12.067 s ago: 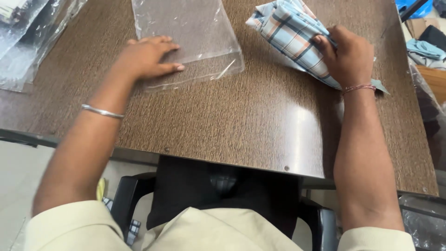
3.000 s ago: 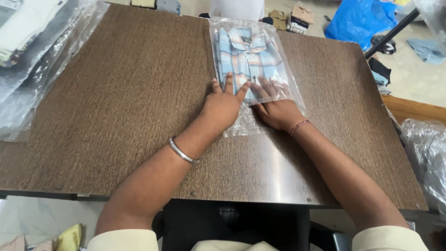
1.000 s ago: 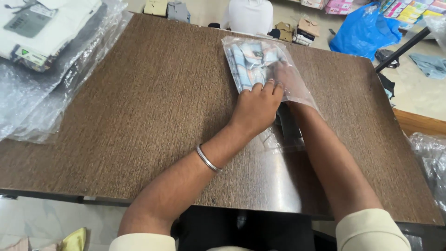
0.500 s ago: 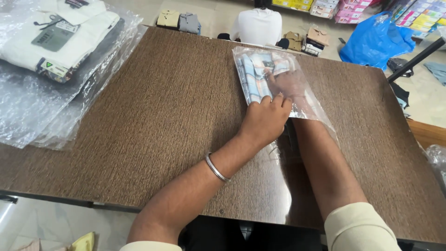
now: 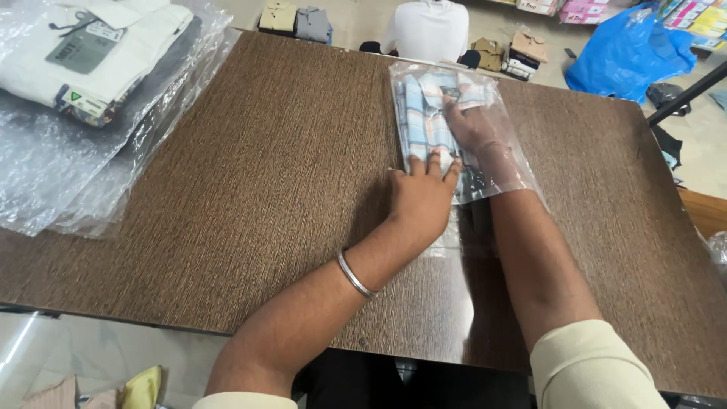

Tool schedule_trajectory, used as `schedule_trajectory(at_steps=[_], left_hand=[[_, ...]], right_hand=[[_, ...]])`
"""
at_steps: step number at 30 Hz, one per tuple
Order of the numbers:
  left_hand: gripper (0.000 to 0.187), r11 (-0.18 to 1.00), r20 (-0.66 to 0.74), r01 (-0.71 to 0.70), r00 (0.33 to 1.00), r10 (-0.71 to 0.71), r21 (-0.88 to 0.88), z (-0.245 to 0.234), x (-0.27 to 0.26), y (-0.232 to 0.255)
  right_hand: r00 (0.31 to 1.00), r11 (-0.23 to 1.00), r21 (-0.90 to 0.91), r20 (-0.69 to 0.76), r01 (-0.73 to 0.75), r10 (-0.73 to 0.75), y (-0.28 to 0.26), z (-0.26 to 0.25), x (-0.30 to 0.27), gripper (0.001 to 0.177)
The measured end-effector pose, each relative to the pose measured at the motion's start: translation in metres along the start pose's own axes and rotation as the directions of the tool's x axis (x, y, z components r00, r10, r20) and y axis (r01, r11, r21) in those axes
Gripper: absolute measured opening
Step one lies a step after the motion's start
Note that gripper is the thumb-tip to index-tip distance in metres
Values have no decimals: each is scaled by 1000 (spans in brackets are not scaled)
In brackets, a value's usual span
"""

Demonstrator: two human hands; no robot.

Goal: The person folds a plaid short-sleeve shirt on a table, smoothing the fabric and squaring the folds by hand. They tuck the collar and hang tag, wrap the folded shirt in a clear plastic poly bag, fold the bag edges over, and press down on the wrapped shirt with both hands.

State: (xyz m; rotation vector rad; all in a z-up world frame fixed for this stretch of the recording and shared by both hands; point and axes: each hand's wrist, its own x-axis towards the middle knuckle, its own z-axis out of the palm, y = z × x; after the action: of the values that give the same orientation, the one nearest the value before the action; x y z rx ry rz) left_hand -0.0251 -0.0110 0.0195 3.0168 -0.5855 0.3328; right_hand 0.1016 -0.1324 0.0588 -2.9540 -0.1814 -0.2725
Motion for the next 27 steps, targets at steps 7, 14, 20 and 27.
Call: schedule_trajectory(at_steps=[7,14,20,27], left_hand=[[65,994,44,36,999,-32,-104,27,14,-17],[65,991,58,-21,998,29,-132,32,7,3],[62,996,26,-59,998,61,-66,33,2,15],[66,994,71,-78,994,84,-72,21,0,11]], right_hand=[[970,973,-116,123,-197,211,67,56,39,85],[971,987,-139,-212,84,-113,146,122,45,71],[997,986,-168,-82,-10,-4,57,11,-48,70],[924,992,-46,-359,122,-130,107,75,-17,62]])
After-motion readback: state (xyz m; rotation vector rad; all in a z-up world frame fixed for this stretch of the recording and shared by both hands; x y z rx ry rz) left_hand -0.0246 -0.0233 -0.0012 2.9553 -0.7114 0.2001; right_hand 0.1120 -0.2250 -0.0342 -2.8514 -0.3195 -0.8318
